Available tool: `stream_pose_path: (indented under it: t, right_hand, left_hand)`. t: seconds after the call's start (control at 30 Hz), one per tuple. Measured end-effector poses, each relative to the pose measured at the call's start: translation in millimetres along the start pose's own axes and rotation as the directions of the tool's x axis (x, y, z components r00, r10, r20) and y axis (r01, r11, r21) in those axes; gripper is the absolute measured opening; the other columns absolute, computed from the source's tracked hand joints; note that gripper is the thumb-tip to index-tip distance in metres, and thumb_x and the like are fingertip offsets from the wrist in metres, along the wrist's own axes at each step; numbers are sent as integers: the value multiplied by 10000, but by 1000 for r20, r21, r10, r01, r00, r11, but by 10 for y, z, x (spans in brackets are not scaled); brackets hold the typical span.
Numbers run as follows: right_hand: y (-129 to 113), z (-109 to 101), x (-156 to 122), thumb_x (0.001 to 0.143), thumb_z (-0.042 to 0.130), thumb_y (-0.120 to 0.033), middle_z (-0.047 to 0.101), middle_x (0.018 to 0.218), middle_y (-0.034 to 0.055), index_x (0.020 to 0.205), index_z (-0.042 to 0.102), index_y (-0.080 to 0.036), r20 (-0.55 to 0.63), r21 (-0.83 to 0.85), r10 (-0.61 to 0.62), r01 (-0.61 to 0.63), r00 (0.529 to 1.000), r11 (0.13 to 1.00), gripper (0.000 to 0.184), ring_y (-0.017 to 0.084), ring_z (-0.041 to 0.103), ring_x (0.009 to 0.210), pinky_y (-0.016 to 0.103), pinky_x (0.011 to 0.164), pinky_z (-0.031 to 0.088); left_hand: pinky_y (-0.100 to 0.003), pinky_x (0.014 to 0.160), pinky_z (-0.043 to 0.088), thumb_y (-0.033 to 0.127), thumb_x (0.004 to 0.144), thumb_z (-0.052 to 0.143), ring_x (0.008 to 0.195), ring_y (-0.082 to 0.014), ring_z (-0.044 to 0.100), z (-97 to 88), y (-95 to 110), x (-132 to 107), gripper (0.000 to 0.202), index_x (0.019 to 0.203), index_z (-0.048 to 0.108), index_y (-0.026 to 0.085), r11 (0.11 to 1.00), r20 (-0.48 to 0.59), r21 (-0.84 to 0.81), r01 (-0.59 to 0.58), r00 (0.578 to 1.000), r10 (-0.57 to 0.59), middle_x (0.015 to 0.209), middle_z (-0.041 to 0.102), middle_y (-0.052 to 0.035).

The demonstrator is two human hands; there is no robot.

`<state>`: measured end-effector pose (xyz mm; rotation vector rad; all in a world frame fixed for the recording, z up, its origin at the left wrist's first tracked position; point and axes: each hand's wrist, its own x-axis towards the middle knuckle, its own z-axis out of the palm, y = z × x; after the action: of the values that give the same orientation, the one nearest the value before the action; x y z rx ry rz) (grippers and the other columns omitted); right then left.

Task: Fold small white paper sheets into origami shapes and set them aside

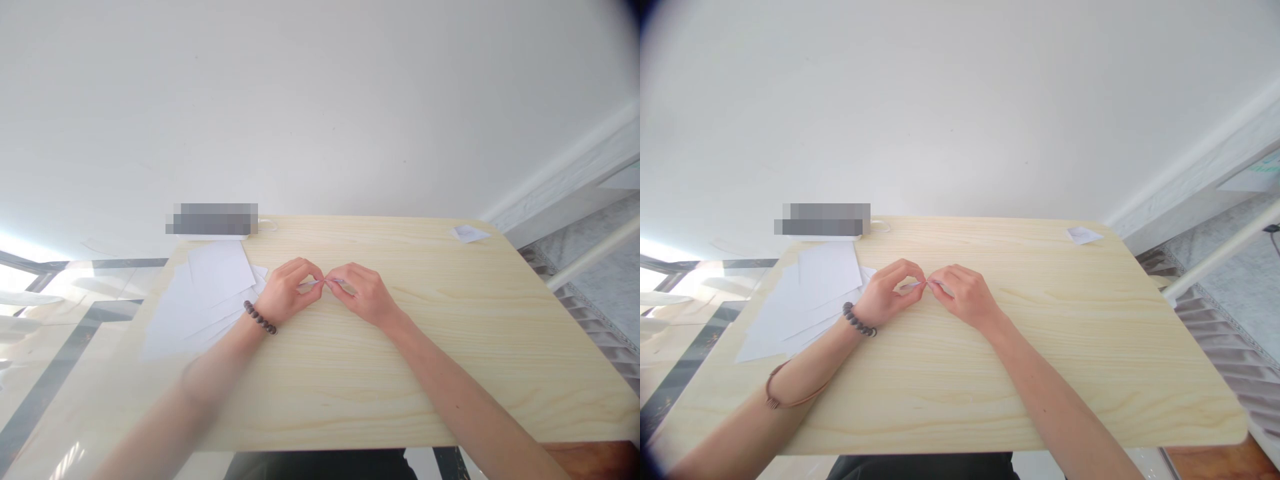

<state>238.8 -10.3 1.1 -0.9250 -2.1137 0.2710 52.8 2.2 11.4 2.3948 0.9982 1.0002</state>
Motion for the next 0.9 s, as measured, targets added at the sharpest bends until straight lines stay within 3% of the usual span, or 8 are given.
stream_pose_path:
  t: [0.57,0.9]
  right_hand:
    - [0,-40,33,848,452,-192,638,825,22,874,564,-202,36,-14,15,-15,999,1000,116,136,552,763,290,735,432]
    - [-7,-17,20,853,443,-210,639,820,27,872,564,-200,58,-59,-9,13,998,998,123,141,553,766,293,732,414]
  left_hand:
    - [-278,693,443,157,742,519,729,-138,544,-15,-14,12,49,773,555,170,999,-61,34,-18,998,20,777,594,-31]
    - [-289,705,446,164,747,525,750,-144,554,0,-31,4,67,800,565,172,995,-21,71,-68,997,70,790,610,-34]
